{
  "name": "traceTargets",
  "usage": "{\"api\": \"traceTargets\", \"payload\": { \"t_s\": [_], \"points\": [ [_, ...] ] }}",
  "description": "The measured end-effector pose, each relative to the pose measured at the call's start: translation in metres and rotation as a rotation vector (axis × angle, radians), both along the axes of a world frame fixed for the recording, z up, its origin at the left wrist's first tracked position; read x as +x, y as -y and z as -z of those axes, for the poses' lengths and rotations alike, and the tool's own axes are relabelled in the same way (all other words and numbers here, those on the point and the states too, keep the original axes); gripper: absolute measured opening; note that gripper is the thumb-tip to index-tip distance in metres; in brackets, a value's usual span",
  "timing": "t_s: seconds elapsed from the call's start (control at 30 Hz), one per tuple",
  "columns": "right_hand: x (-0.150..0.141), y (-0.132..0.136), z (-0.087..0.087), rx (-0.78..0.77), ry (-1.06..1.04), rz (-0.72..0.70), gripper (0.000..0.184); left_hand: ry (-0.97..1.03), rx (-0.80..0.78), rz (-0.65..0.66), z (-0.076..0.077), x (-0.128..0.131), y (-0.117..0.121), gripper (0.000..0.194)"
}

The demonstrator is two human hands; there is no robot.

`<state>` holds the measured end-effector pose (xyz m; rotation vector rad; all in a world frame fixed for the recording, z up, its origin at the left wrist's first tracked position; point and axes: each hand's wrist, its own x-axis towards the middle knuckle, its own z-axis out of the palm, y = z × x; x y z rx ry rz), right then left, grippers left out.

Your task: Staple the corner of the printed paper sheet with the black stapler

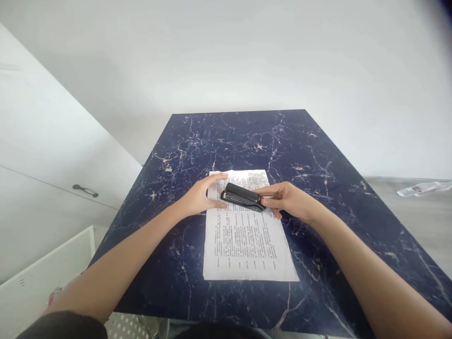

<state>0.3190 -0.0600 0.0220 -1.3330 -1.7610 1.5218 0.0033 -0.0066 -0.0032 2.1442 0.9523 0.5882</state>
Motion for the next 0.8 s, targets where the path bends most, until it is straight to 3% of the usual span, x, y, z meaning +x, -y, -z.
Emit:
{"api": "traceTargets", "payload": {
  "t_s": [0.17,0.3,0.37,0.47,0.53,0.6,0.67,0.8],
  "points": [
    [0.002,0.000,-0.002,0.040,0.027,0.026,0.036,0.006,-0.022,-0.018,-0.004,-0.001,-0.001,0.081],
    [-0.009,0.003,-0.001,0.324,0.178,0.124,0.039,0.016,-0.015,0.000,-0.002,0.000,-0.001,0.084],
    [-0.021,0.006,0.002,0.445,0.210,0.104,0.038,0.023,-0.011,0.019,-0.002,0.000,0.000,0.086],
    [-0.037,0.011,0.009,0.570,0.243,0.082,0.020,0.096,0.042,0.031,-0.006,0.001,0.003,0.082],
    [-0.042,0.014,0.012,0.660,0.273,0.149,0.014,0.244,0.047,-0.028,-0.008,0.003,0.005,0.068],
    [-0.043,0.016,0.012,0.820,0.312,0.243,0.020,0.456,-0.053,-0.138,-0.009,0.006,0.006,0.056],
    [-0.041,0.020,0.010,1.035,0.361,0.295,0.033,0.614,-0.269,-0.193,-0.008,0.009,0.005,0.060],
    [-0.038,0.029,0.003,1.402,0.493,0.110,0.062,0.672,-0.710,-0.087,-0.003,0.018,0.006,0.070]
  ]
}}
